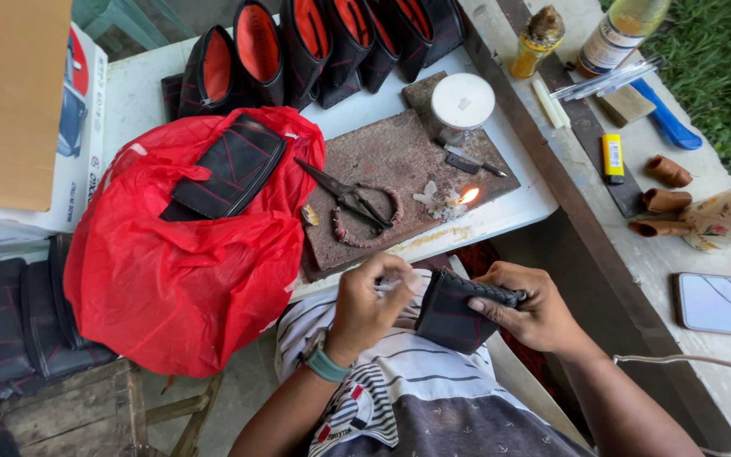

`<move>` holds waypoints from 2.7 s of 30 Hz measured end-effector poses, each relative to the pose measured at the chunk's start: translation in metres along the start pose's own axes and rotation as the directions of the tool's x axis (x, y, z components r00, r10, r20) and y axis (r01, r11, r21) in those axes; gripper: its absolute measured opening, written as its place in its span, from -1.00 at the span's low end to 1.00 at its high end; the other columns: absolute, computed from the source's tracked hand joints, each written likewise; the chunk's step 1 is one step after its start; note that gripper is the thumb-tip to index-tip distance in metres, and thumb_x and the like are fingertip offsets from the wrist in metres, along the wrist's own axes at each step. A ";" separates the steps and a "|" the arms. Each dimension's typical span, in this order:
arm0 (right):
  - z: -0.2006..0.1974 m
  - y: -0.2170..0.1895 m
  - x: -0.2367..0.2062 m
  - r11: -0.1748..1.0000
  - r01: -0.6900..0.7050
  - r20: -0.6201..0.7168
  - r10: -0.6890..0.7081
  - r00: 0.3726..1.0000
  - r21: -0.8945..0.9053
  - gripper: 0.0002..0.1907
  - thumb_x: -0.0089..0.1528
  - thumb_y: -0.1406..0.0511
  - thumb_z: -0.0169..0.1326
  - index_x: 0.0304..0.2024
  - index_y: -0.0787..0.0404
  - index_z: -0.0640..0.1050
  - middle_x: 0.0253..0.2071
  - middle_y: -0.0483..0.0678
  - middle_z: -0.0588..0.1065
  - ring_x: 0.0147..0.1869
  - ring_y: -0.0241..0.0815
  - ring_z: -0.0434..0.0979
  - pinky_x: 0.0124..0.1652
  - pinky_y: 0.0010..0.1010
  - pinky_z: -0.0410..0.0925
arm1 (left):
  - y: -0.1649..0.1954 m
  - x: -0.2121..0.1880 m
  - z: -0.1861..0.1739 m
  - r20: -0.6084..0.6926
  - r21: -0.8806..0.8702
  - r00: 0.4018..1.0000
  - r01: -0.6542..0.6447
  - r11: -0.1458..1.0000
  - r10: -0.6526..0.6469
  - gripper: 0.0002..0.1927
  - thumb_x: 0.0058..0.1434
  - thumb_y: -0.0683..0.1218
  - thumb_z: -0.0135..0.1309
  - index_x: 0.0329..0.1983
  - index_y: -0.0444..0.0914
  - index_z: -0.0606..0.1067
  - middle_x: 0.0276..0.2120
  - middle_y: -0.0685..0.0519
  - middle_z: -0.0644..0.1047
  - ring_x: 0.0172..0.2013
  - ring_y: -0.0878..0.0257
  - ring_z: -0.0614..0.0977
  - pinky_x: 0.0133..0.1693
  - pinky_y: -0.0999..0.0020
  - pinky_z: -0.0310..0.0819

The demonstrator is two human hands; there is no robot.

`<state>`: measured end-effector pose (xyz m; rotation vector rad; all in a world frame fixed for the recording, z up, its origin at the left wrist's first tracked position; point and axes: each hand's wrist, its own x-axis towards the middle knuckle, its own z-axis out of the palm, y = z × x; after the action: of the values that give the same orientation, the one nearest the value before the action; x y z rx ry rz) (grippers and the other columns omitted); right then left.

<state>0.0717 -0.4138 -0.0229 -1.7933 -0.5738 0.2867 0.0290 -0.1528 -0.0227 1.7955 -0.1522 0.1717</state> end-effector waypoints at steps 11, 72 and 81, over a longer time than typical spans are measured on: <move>-0.022 -0.007 0.003 0.998 -0.003 0.066 -0.001 0.998 0.061 -0.84 0.16 0.32 0.31 -0.30 0.30 0.67 -0.45 -0.09 0.51 -0.45 -0.37 0.40 -0.47 -0.46 0.24 | 0.018 0.050 -0.002 0.457 -0.215 0.889 0.115 0.970 -0.004 -0.66 0.48 0.00 -0.07 0.06 -0.33 0.56 -0.05 -0.05 0.64 0.00 0.24 0.66 0.05 0.39 0.54; -0.038 -0.037 0.039 0.991 0.079 -0.067 -0.087 0.994 -0.112 -0.44 0.10 0.07 0.31 0.01 0.27 0.53 -0.21 -0.11 0.58 -0.22 -0.34 0.57 -0.26 -0.45 0.45 | 0.003 0.022 0.021 0.099 0.032 0.968 -0.232 0.972 0.228 -0.68 0.38 0.00 0.14 -0.15 -0.38 0.41 -0.37 -0.21 0.58 -0.35 -0.02 0.69 -0.34 0.13 0.52; -0.023 0.005 0.020 0.996 -0.038 -0.071 0.032 0.997 -0.076 -0.70 0.11 0.23 0.30 -0.19 0.28 0.62 -0.43 -0.13 0.60 -0.36 -0.40 0.50 -0.35 -0.48 0.41 | 0.000 0.039 0.003 0.041 -0.301 0.997 -0.055 0.952 0.071 -0.35 0.37 0.35 0.00 0.21 -0.25 0.42 0.12 -0.06 0.52 0.19 0.19 0.56 0.25 0.25 0.43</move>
<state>0.1006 -0.4242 -0.0189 -1.8825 -0.5102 0.2272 0.0676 -0.1558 -0.0154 1.4936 -0.2587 0.1399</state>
